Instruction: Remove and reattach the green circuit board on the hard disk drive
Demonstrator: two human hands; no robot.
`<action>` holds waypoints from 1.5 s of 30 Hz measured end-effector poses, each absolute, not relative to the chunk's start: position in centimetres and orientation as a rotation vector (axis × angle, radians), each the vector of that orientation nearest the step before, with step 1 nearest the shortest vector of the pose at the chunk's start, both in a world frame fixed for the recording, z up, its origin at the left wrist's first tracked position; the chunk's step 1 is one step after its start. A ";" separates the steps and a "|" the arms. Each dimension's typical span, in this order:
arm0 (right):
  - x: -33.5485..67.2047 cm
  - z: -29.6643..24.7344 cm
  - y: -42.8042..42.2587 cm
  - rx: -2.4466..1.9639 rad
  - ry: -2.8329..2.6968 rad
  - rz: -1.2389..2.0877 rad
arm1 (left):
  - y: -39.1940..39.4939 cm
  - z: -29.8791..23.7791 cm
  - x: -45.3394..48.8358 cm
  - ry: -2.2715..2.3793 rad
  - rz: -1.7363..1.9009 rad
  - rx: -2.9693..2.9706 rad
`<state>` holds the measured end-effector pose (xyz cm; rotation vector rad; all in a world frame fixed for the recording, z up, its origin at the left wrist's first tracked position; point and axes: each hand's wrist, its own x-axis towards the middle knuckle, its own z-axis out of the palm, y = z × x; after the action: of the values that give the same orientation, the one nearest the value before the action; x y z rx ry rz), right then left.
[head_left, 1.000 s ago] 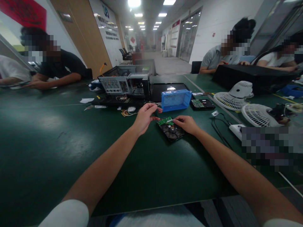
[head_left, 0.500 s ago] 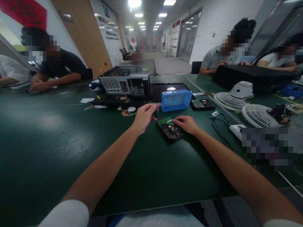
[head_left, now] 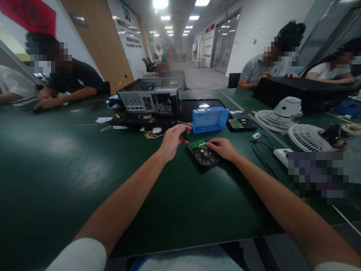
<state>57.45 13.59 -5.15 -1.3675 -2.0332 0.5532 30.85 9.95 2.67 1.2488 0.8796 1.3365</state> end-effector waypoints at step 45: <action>57.4 -4.9 13.4 -1.377 -2.035 0.537 | 9.8 2.6 31.1 0.872 1.396 1.229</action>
<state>57.39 13.38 -4.89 -1.3774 -2.0351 0.5374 31.10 9.80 2.63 1.2292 0.8715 1.3956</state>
